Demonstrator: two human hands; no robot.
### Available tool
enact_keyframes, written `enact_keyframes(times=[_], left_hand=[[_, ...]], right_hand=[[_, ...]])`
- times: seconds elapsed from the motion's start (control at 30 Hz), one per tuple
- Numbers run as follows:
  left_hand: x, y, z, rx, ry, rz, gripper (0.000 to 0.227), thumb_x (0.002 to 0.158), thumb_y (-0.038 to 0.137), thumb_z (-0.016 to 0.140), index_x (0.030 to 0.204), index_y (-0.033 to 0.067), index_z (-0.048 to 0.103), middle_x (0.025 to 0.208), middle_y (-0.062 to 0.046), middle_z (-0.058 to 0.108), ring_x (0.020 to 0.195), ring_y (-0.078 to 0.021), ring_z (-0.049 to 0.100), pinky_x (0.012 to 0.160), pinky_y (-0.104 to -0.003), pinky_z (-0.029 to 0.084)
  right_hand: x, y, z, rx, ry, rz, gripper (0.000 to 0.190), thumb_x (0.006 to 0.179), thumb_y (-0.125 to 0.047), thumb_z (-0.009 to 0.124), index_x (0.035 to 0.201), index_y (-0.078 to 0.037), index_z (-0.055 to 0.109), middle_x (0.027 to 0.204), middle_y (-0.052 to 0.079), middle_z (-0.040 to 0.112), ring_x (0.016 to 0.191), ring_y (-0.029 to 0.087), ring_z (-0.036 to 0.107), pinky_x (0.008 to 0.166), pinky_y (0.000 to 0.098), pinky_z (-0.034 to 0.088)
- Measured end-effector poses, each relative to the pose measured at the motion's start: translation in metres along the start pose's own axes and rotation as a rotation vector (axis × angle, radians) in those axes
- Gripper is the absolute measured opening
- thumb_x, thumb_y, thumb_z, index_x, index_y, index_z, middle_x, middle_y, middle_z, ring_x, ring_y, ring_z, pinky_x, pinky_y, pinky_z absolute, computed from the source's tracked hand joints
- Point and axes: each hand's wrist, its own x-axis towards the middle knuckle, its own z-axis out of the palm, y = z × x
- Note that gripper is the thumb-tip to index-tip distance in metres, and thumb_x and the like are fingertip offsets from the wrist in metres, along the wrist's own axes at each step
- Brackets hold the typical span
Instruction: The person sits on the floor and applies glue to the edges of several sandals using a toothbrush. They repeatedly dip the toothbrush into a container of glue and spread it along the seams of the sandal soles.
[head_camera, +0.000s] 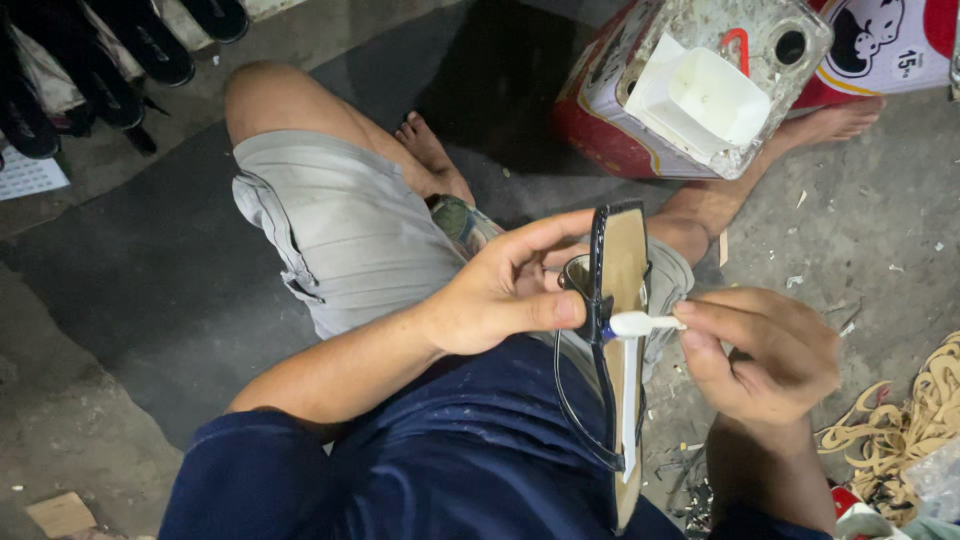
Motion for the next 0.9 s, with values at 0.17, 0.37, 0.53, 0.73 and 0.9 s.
enact_keyframes(times=[0.17, 0.37, 0.53, 0.73, 0.9], left_hand=[[-0.001, -0.006, -0.003, 0.014, -0.036, -0.001, 0.077, 0.102, 0.002, 0.074, 0.164, -0.0017, 0.028, 0.153, -0.014, 0.049, 0.138, -0.0155, 0.05, 0.115, -0.029, 0.044], [-0.003, 0.01, -0.013, -0.062, -0.055, 0.066, 0.081, 0.101, 0.018, 0.079, 0.164, 0.0007, 0.031, 0.154, -0.015, 0.051, 0.14, -0.0221, 0.053, 0.117, -0.037, 0.044], [-0.003, 0.013, -0.025, 0.043, -0.066, -0.012, 0.09, 0.097, 0.037, 0.083, 0.162, -0.0023, 0.034, 0.151, -0.015, 0.053, 0.141, -0.0233, 0.052, 0.122, -0.039, 0.04], [0.005, 0.015, -0.043, 0.033, 0.014, 0.061, 0.092, 0.093, 0.044, 0.083, 0.158, -0.0011, 0.037, 0.15, -0.016, 0.055, 0.139, -0.0277, 0.056, 0.121, -0.044, 0.046], [0.02, 0.039, -0.07, 0.1, 0.087, 0.27, 0.091, 0.093, 0.048, 0.082, 0.157, -0.0022, 0.042, 0.144, -0.017, 0.058, 0.131, -0.0257, 0.06, 0.115, -0.041, 0.048]], right_hand=[[0.013, 0.001, 0.004, -0.02, 0.022, 0.003, 0.013, 0.093, 0.0, 0.074, 0.105, -0.002, 0.07, 0.095, 0.013, 0.073, 0.075, 0.019, 0.072, 0.066, 0.0284, 0.054], [0.024, -0.001, 0.011, 0.146, -0.048, 0.128, 0.015, 0.089, 0.003, 0.075, 0.102, -0.001, 0.07, 0.095, 0.012, 0.072, 0.08, 0.016, 0.069, 0.068, 0.0264, 0.053], [0.026, -0.006, 0.006, 0.192, -0.15, 0.192, 0.017, 0.082, 0.003, 0.075, 0.098, 0.0, 0.07, 0.095, 0.011, 0.072, 0.079, 0.016, 0.07, 0.07, 0.0274, 0.055], [-0.011, 0.015, 0.019, 0.217, -0.049, 0.243, 0.015, 0.09, 0.0, 0.076, 0.104, -0.002, 0.07, 0.098, 0.009, 0.072, 0.079, 0.012, 0.068, 0.068, 0.0231, 0.052], [-0.049, 0.046, 0.043, 1.003, -0.17, 0.671, 0.045, 0.081, -0.005, 0.081, 0.121, 0.006, 0.064, 0.1, 0.011, 0.071, 0.087, 0.014, 0.065, 0.074, 0.0259, 0.051]])
